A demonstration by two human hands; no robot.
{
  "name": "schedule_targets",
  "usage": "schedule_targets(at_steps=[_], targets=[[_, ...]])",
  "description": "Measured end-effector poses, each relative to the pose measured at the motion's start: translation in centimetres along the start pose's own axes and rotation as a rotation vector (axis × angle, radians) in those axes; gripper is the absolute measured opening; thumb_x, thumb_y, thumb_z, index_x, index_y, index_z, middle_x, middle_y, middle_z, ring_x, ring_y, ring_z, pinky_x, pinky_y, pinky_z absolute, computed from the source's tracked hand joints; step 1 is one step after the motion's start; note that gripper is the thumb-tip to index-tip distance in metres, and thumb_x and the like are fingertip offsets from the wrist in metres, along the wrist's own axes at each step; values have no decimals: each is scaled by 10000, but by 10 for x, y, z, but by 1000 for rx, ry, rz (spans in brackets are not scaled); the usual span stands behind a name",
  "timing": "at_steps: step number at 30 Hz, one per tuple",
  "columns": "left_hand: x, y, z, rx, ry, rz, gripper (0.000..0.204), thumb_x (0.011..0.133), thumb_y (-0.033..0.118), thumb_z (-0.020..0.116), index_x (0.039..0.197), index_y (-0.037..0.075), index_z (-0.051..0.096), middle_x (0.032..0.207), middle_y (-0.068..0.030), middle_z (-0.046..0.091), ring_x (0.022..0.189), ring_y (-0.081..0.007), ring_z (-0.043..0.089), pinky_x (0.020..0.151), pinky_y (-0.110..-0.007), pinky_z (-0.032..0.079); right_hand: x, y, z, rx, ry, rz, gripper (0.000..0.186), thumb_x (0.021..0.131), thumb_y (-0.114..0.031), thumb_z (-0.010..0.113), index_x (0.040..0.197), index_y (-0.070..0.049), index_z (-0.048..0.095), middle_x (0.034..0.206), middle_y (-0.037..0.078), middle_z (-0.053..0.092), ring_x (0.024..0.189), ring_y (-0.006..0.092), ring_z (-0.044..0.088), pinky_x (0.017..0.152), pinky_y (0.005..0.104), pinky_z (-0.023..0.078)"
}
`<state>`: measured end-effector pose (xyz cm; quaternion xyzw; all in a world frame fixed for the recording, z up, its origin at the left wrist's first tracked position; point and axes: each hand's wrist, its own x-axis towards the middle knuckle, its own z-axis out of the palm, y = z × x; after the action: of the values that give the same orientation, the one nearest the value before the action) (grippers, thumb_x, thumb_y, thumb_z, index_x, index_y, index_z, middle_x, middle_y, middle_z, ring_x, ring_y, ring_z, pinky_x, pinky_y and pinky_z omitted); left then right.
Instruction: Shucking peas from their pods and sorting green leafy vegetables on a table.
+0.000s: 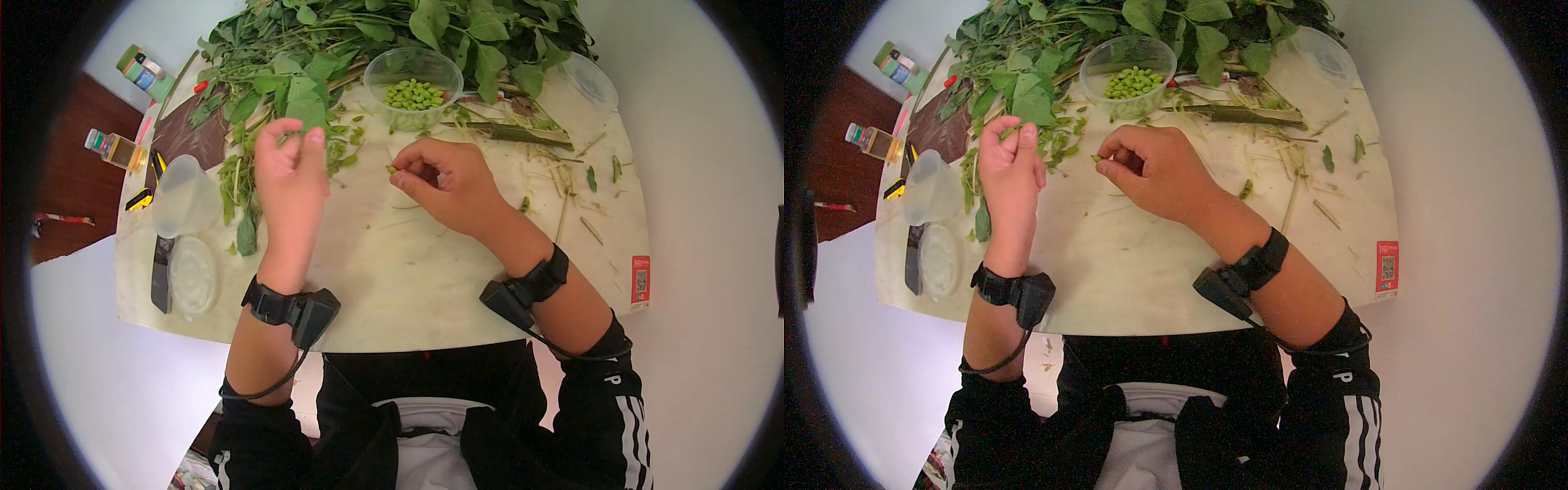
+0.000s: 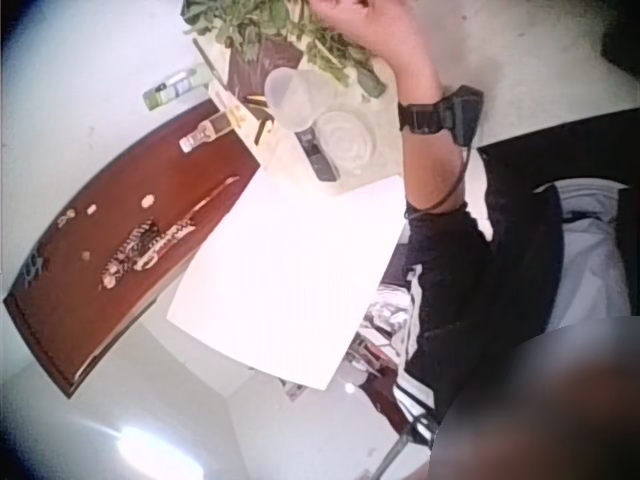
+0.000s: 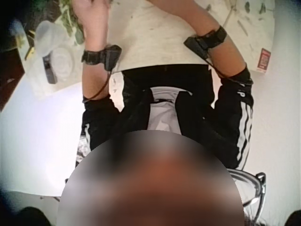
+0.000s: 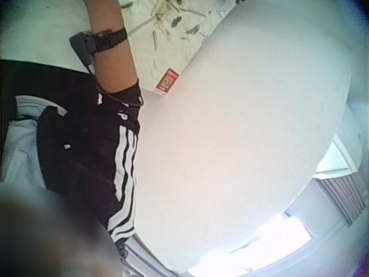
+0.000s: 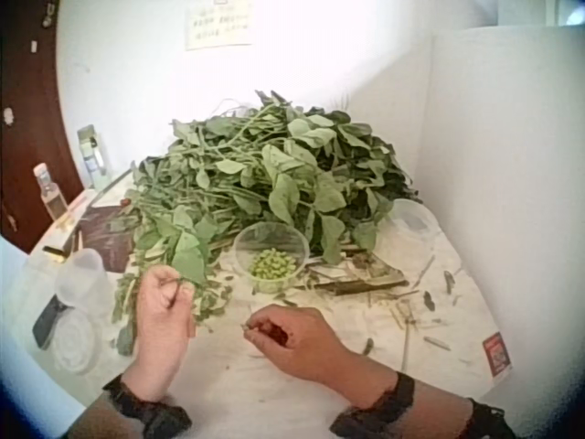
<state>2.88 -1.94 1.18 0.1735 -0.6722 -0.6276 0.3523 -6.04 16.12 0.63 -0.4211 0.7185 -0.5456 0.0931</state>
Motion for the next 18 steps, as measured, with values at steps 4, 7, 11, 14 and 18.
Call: schedule_targets(at_steps=[4,7,11,14,18], targets=[[-6,3,6,98,-307,-153,132,982,152,563,1054,46,529,731,-3,554,554,-55,461,484,-208,373,-2,0,-2,-3,19,1,139,824,-123,720,884,-18,651,650,65,614,541,130,552,526,272,454],[-16,3,14,68,-543,-230,160,1000,189,535,1062,41,528,745,-2,546,569,-57,471,495,-211,393,0,0,-3,-23,10,-19,122,839,-103,706,891,-8,651,662,50,630,554,104,552,523,267,451],[-22,0,20,-48,-620,-261,176,1019,215,496,1032,43,529,751,-3,552,585,-65,488,506,-214,407,1,4,2,242,38,109,102,858,-80,686,903,5,653,705,36,657,593,79,569,543,251,464],[-21,-9,18,-29,-640,-230,211,1028,260,478,1019,56,529,736,3,542,569,-68,492,495,-220,404,2,5,-1,367,-84,175,97,906,-36,628,981,25,636,832,56,668,714,102,614,638,249,528],[-20,-3,16,53,-599,-267,229,1015,235,514,893,45,552,679,6,534,556,-65,493,496,-219,402,2,8,-4,417,-123,217,100,916,-40,614,986,30,627,829,68,669,726,109,628,656,247,530]])
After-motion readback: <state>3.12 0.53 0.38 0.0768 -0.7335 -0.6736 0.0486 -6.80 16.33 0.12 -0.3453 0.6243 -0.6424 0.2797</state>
